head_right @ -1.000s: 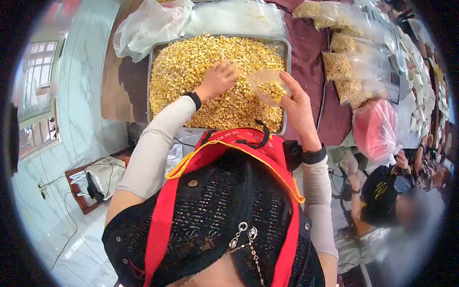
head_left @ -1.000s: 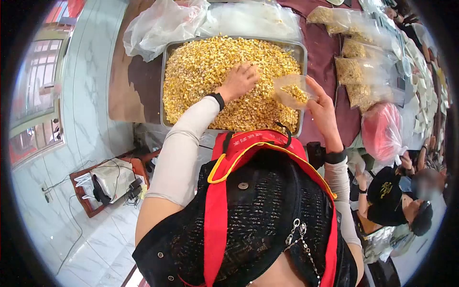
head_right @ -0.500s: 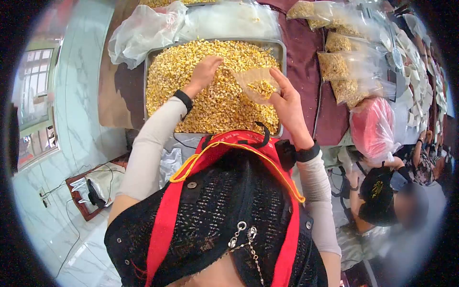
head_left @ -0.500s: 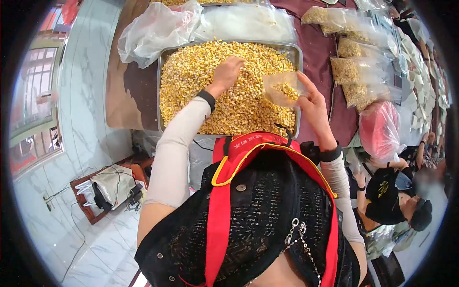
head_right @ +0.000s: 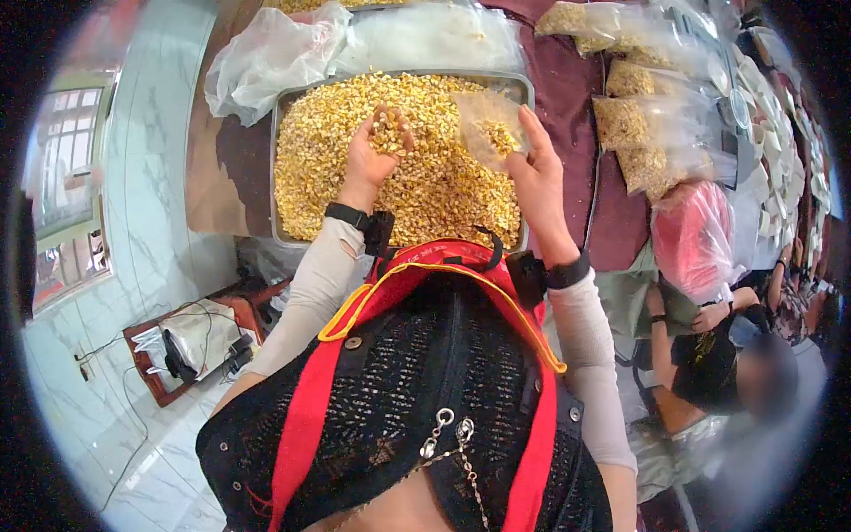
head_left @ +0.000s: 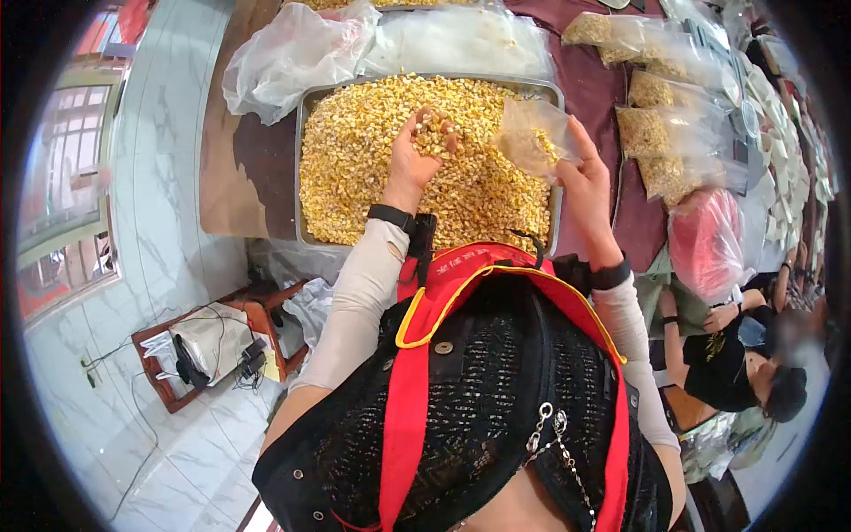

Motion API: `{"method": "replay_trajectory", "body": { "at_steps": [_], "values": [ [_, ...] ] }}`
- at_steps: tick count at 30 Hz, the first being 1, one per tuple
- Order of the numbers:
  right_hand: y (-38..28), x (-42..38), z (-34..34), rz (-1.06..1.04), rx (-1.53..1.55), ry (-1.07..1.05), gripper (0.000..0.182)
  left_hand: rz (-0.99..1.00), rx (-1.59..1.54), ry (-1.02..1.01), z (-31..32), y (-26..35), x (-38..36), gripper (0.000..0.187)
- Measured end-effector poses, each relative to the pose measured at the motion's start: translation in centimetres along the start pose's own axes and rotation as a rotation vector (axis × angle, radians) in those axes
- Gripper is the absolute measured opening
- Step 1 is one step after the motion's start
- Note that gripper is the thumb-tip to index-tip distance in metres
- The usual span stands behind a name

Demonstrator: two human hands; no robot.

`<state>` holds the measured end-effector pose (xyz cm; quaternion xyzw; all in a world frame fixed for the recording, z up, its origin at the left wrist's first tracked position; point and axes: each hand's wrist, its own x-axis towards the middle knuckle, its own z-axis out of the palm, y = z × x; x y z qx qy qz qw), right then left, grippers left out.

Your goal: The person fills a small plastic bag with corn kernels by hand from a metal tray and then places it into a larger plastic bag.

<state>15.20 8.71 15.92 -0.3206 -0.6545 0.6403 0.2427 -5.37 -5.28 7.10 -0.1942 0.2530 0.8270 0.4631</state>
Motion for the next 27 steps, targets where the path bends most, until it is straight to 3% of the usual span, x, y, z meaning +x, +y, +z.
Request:
{"method": "replay_trajectory", "body": {
  "at_steps": [3, 4, 5, 7, 10, 19, 20, 23, 25, 27],
  "values": [
    [2.1, -0.2, -0.1, 0.007, 0.007, 0.040, 0.061, -0.086, -0.044, -0.017, -0.2, 0.3, -0.1, 0.024],
    [2.0, -0.4, 0.0, 0.074, -0.024, 0.018, 0.061, -0.165, -0.146, -0.196, -1.2, 0.6, 0.7, 0.021],
    [2.1, -0.6, -0.1, 0.145, -0.054, -0.002, 0.062, -0.183, -0.142, -0.201, -0.8, 0.6, 0.6, 0.021],
    [3.2, -0.8, -0.4, 0.032, -0.061, 0.005, 0.065, -0.159, -0.197, -0.190, 1.3, 0.5, -0.4, 0.019],
    [3.0, -0.9, -0.3, -0.108, -0.310, -0.015, 0.068, -0.155, -0.156, -0.253, 5.2, -0.6, -1.9, 0.018],
    [2.2, -1.3, -0.6, -0.107, -0.378, -0.017, 0.070, -0.385, -0.065, -0.394, 12.5, -8.3, -4.4, 0.019],
    [1.8, -1.4, -0.6, -0.112, -0.385, -0.040, 0.072, -0.321, 0.017, -0.257, 13.1, -9.2, -4.8, 0.018],
    [1.2, -1.8, -0.9, -0.052, -0.290, -0.052, 0.067, -0.286, 0.078, -0.244, 12.3, -10.9, -3.9, 0.017],
    [2.7, -1.9, -1.4, -0.193, -0.460, 0.015, 0.064, -0.280, 0.067, -0.249, 11.8, -11.0, -2.9, 0.016],
    [1.7, -2.2, -1.4, -0.107, -0.359, 0.020, 0.063, -0.068, 0.227, -0.170, 12.3, -10.5, -3.0, 0.019]
  ]
}}
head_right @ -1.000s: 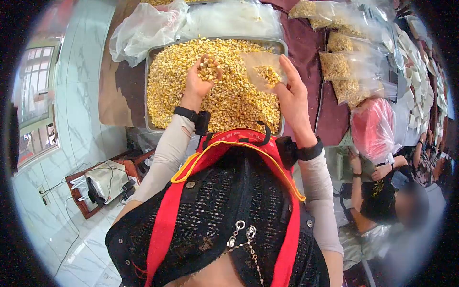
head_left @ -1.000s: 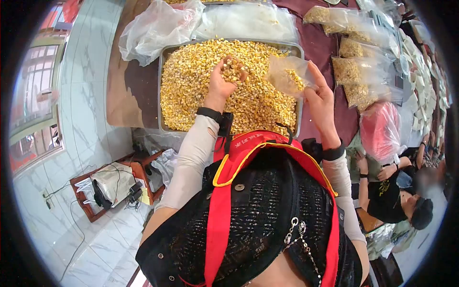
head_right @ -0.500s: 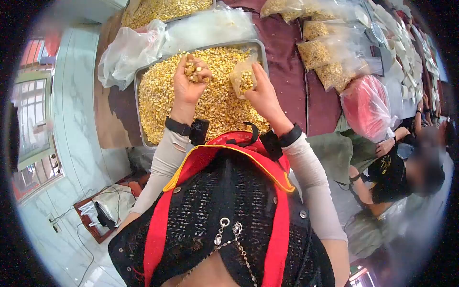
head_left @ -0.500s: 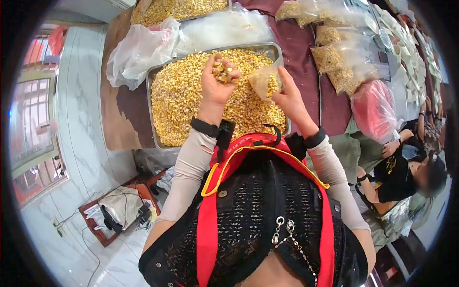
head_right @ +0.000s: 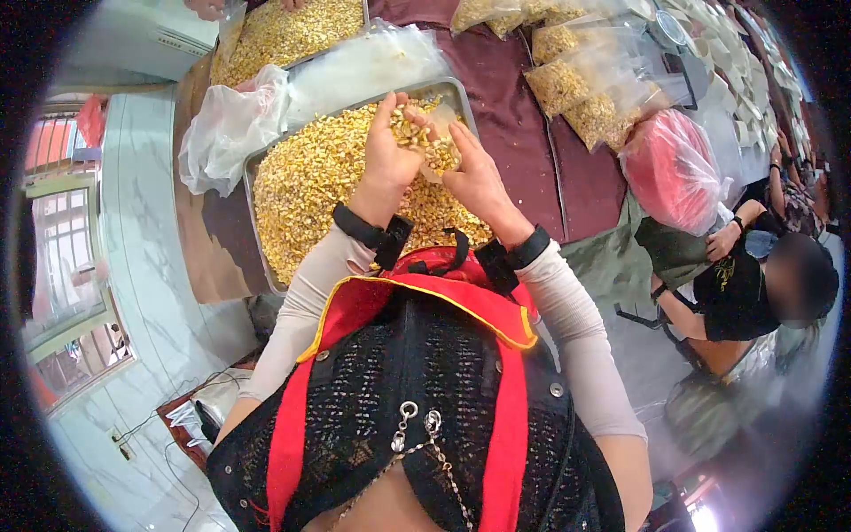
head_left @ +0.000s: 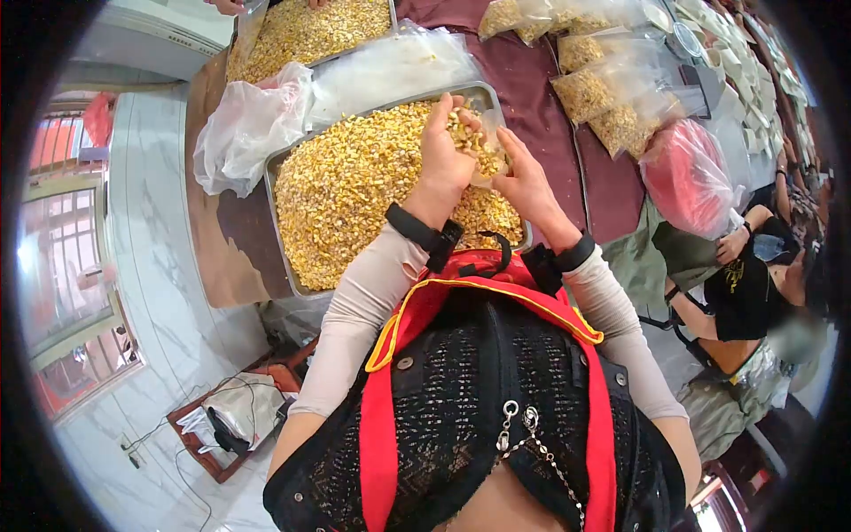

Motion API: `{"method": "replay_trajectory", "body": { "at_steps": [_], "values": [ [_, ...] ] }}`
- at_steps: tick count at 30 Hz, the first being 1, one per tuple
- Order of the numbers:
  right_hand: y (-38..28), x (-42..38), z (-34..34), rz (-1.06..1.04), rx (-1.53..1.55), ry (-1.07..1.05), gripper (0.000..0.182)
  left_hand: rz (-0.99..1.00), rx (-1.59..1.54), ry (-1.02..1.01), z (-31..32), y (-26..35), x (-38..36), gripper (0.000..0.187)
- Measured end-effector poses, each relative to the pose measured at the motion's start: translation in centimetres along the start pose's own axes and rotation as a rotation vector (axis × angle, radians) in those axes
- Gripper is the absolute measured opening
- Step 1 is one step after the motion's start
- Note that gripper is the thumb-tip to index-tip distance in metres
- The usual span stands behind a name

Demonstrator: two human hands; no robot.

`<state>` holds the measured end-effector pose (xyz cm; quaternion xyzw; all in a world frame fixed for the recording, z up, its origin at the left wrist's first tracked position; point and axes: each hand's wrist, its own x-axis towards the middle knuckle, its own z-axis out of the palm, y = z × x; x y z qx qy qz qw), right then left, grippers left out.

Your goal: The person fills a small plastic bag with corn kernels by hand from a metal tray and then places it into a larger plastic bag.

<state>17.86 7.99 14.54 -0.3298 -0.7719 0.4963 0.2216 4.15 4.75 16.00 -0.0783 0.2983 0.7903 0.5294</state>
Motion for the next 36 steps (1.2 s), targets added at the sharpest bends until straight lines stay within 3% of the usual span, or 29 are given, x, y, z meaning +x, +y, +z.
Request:
{"method": "replay_trajectory", "body": {
  "at_steps": [2, 4, 7, 10, 14, 16, 18, 20, 21, 22, 24, 26, 28, 32, 34, 36],
  "values": [
    [-0.1, 0.0, -0.1, 0.084, 0.100, -0.011, 0.062, 0.085, 0.091, 0.008, 0.2, -0.1, -0.1, 0.019],
    [0.5, 0.2, 0.4, -0.021, 0.044, 0.017, 0.062, 0.258, 0.253, -0.056, 0.2, 0.0, 0.1, 0.020],
    [1.1, 0.3, 0.5, -0.049, 0.027, 0.029, 0.062, 0.340, 0.242, -0.092, 0.3, 0.0, 0.2, 0.020],
    [2.4, 0.3, 0.5, 0.019, 0.064, 0.020, 0.068, 0.163, 0.049, -0.072, 0.7, 1.8, 0.0, 0.025],
    [3.4, 0.3, 0.2, 0.030, 0.058, 0.030, 0.067, 0.125, -0.002, -0.078, -2.0, 4.5, 1.8, 0.028],
    [3.9, 0.2, 0.3, 0.045, 0.149, 0.028, 0.067, 0.115, 0.162, 0.092, -5.6, 5.4, 3.6, 0.029],
    [2.5, 0.1, -0.1, 0.134, 0.174, 0.006, 0.065, 0.111, 0.225, 0.129, -10.6, 6.4, 6.1, 0.030],
    [3.4, 0.1, 0.0, 0.085, 0.139, -0.008, 0.065, 0.178, 0.894, 0.329, -13.0, 6.9, 7.0, 0.030],
    [3.0, 0.0, -0.1, 0.099, 0.153, -0.017, 0.064, 0.301, 1.254, 0.272, -14.4, 7.0, 7.6, 0.027],
    [2.6, 0.0, -0.3, 0.100, 0.151, -0.020, 0.064, 0.300, 1.251, 0.274, -16.0, 6.8, 7.9, 0.027],
    [2.1, 0.0, -0.7, 0.068, 0.093, -0.053, 0.065, 0.709, 2.021, 0.069, -16.9, 6.8, 8.1, 0.023],
    [2.1, 0.0, -0.8, 0.112, 0.107, -0.055, 0.065, 0.731, 2.107, 0.069, -17.3, 5.2, 8.3, 0.022],
    [2.1, 0.0, -0.9, 0.157, 0.121, -0.060, 0.065, 0.821, 2.423, -0.173, -17.6, 4.0, 8.4, 0.018],
    [1.9, 0.2, -1.1, 0.172, 0.056, -0.075, 0.065, 0.930, 2.621, -0.366, -16.1, 2.5, 5.3, 0.014],
    [1.7, 0.4, -1.3, 0.168, 0.010, -0.079, 0.065, 1.043, 2.526, -0.620, -17.0, 2.5, 5.0, 0.012],
    [1.5, 0.5, -1.5, 0.347, 0.142, -0.116, 0.063, 1.012, 2.501, -0.652, -18.2, 2.9, 5.6, 0.014]
  ]
}}
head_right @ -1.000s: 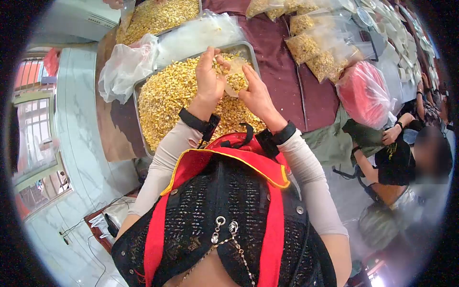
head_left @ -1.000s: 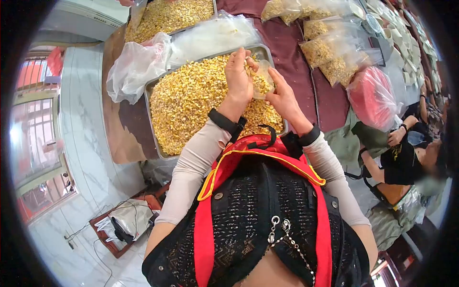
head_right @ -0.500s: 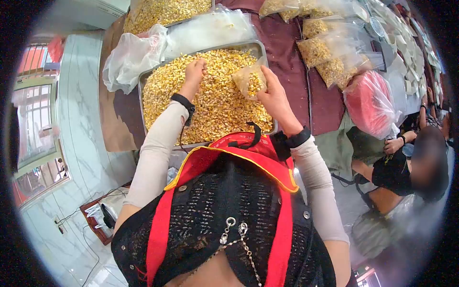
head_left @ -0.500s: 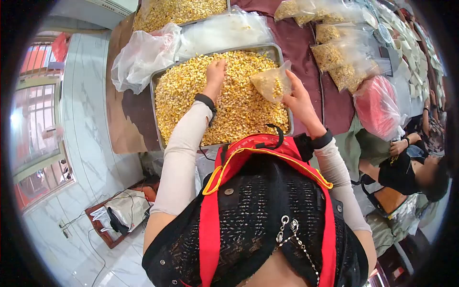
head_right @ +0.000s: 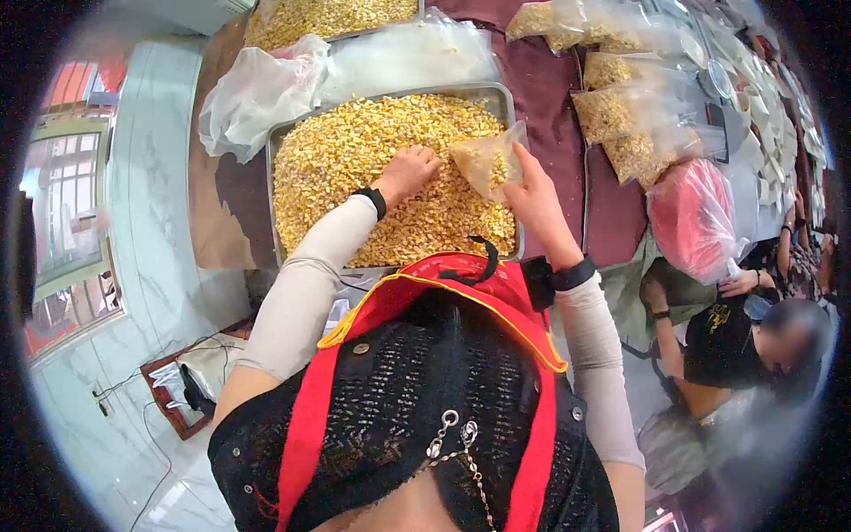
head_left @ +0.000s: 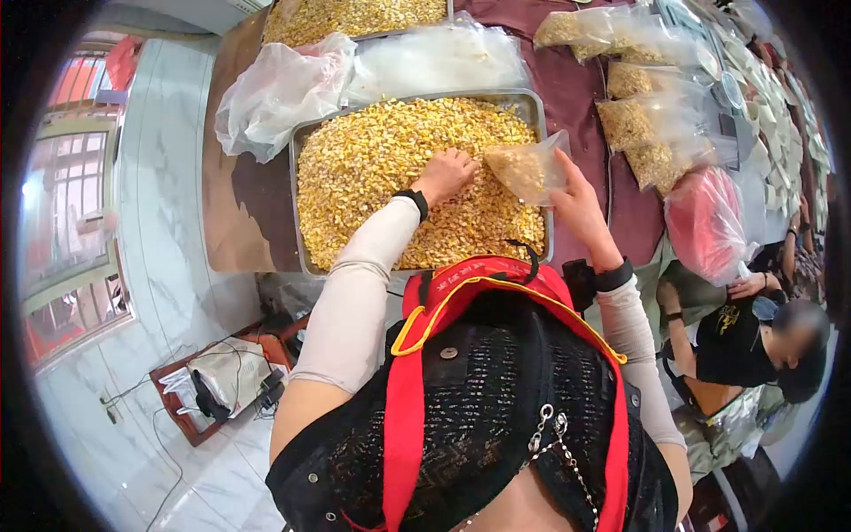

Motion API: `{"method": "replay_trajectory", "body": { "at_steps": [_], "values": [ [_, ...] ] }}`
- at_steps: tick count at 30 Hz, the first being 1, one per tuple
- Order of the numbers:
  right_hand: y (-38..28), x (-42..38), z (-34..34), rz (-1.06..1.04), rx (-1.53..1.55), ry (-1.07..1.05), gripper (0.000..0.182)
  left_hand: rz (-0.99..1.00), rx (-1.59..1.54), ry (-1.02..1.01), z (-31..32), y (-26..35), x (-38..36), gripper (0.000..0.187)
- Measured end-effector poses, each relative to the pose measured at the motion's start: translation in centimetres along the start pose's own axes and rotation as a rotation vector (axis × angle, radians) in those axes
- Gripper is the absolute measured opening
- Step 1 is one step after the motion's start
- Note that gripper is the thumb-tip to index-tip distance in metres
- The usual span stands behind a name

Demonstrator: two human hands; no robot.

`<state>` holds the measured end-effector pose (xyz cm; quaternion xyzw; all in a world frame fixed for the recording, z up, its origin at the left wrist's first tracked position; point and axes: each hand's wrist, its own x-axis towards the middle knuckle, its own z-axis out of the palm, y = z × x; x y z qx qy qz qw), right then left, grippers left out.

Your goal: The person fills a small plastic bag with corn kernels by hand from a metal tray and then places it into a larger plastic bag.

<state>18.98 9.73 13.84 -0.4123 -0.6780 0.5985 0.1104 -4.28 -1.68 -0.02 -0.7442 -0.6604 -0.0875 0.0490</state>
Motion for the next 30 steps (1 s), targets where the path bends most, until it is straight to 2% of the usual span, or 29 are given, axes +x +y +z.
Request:
{"method": "replay_trajectory", "body": {
  "at_steps": [1, 2, 3, 4, 5, 6, 7, 8, 10, 11, 12, 14, 16, 18, 20, 22, 23, 25, 30],
  "values": [
    [1.5, 0.6, -0.1, -0.156, -0.106, 0.047, 0.053, -0.006, -0.037, -0.051, 0.8, -0.5, -0.3, 0.015],
    [1.4, 0.7, -0.4, -0.157, -0.105, 0.040, 0.053, -0.011, -0.075, -0.101, 1.2, -0.7, -0.5, 0.018],
    [1.1, 0.7, -0.6, -0.123, -0.203, 0.048, 0.046, -0.148, -0.112, -0.229, -1.6, -0.1, 0.1, 0.016],
    [0.7, 0.7, -0.7, -0.087, -0.299, 0.058, 0.039, -0.151, -0.110, -0.233, -1.6, 0.0, 0.1, 0.016],
    [0.3, 0.8, -0.9, -0.070, -0.346, 0.071, 0.031, -0.319, -0.320, -0.040, -1.6, 0.1, 0.1, 0.015],
    [-0.3, 0.8, -1.0, -0.069, -0.343, 0.071, 0.031, -0.482, -0.529, 0.157, -1.8, 0.2, 0.2, 0.016],
    [-1.0, 0.8, -1.1, -0.023, -0.393, 0.046, 0.030, -0.676, -0.778, 0.165, -1.9, 0.1, 0.2, 0.018],
    [-1.3, 0.8, -1.2, 0.025, -0.442, 0.024, 0.029, -0.672, -0.778, 0.161, -2.1, 0.0, 0.1, 0.018],
    [-0.8, 1.0, -1.4, 0.006, -0.413, 0.024, 0.029, -1.166, -2.079, 0.364, -2.3, -0.1, -0.3, 0.021],
    [-0.5, 1.0, -1.4, -0.018, -0.386, 0.019, 0.029, -1.162, -2.311, 0.375, -3.6, -0.1, -0.4, 0.029],
    [0.1, 1.1, -1.4, -0.019, -0.388, 0.020, 0.029, -1.160, -2.313, 0.375, -3.9, -0.1, -0.6, 0.029],
    [0.8, 1.1, -1.3, -0.054, -0.330, 0.069, 0.032, -1.084, -2.652, 0.464, -4.4, 0.0, -0.8, 0.034],
    [0.5, 0.7, -1.4, -0.072, -0.370, 0.077, 0.034, -1.022, -2.658, 0.511, -4.8, 0.4, -0.8, 0.034],
    [-0.1, 0.1, -1.4, -0.086, -0.412, 0.085, 0.035, -1.105, -2.664, 0.626, -5.3, 1.0, -0.6, 0.034],
    [-0.6, -0.3, -1.3, -0.260, -0.800, 0.203, 0.033, -1.039, -2.745, 0.609, -5.1, 0.7, -0.8, 0.033],
    [0.0, -0.3, -1.5, -0.289, -0.775, 0.201, 0.030, -1.139, -2.678, 0.631, -5.2, 0.6, -0.7, 0.021],
    [0.4, -0.2, -1.5, -0.316, -0.749, 0.197, 0.026, -1.133, -2.678, 0.629, -5.3, 0.5, -0.8, 0.021],
    [1.1, 0.3, -1.3, -0.333, -0.727, 0.183, 0.023, -0.964, -2.739, 0.586, -5.6, 0.4, -1.0, 0.021],
    [1.0, 0.4, -0.9, -0.401, -0.639, 0.124, 0.016, -0.927, -2.776, 0.577, -7.6, 1.3, -1.0, 0.018]
  ]
}}
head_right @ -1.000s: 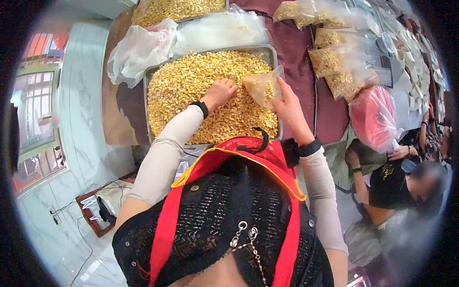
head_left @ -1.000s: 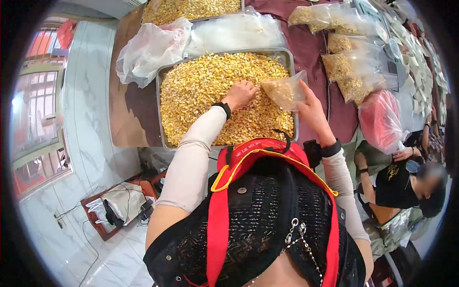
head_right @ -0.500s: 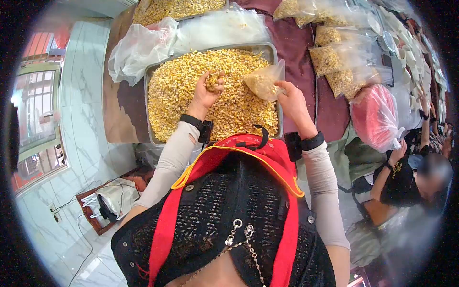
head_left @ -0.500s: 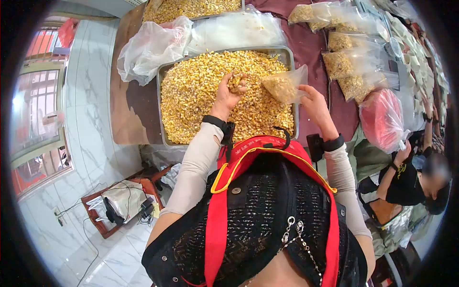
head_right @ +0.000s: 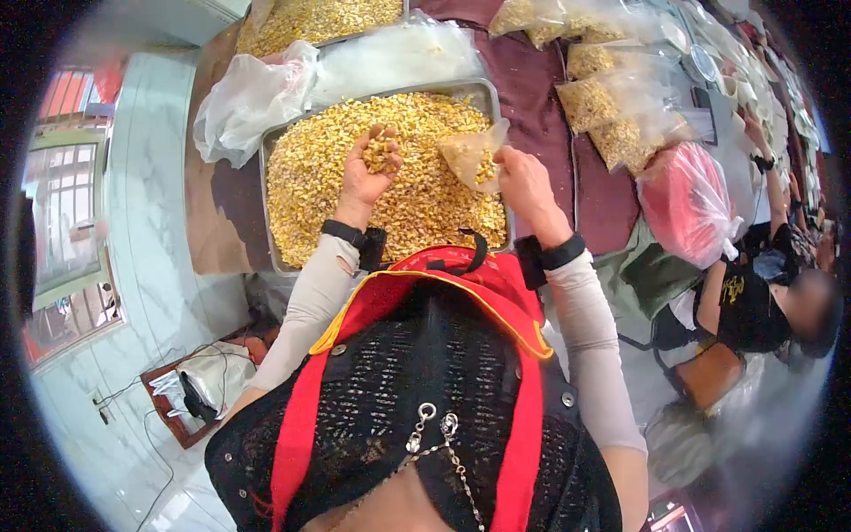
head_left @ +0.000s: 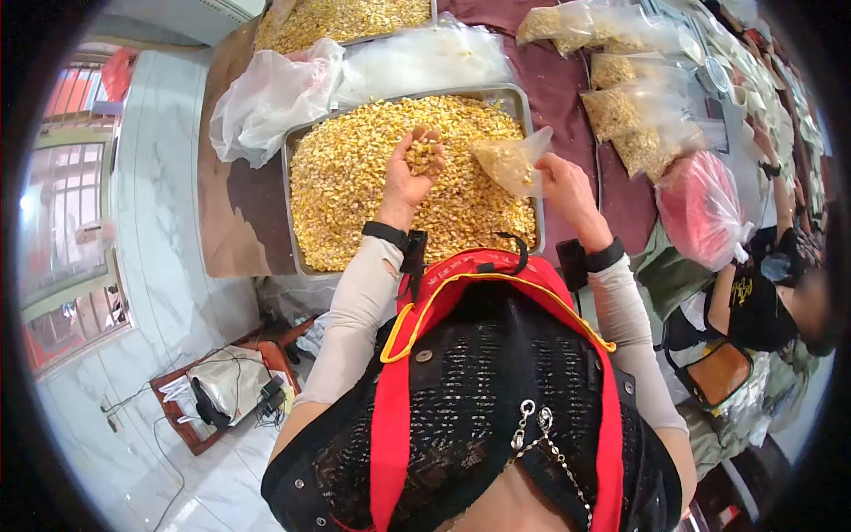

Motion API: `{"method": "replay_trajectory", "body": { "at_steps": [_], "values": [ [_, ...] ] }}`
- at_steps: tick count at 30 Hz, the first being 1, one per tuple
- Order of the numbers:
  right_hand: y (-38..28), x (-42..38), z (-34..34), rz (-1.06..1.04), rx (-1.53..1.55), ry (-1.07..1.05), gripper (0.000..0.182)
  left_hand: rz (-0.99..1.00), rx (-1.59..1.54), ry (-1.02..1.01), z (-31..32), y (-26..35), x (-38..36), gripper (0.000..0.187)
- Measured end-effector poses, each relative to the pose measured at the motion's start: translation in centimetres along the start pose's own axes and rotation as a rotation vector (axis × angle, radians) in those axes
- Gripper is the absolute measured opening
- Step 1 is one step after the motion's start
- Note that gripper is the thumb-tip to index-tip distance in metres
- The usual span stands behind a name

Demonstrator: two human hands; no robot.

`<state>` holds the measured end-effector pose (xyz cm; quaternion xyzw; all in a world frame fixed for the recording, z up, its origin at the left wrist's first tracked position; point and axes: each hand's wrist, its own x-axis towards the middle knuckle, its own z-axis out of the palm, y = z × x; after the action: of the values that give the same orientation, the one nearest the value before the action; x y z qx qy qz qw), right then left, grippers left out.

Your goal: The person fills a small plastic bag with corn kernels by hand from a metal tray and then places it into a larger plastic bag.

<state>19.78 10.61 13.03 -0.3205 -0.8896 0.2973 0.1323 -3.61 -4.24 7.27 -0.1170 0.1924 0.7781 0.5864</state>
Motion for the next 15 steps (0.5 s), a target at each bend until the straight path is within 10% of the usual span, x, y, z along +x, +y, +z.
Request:
{"method": "replay_trajectory", "body": {
  "at_steps": [15],
  "values": [
    [-1.6, 0.4, 0.2, 0.068, 0.347, 0.033, 0.054, -0.175, 0.004, -0.079, 7.2, -2.1, -0.8, 0.016]
  ]
}}
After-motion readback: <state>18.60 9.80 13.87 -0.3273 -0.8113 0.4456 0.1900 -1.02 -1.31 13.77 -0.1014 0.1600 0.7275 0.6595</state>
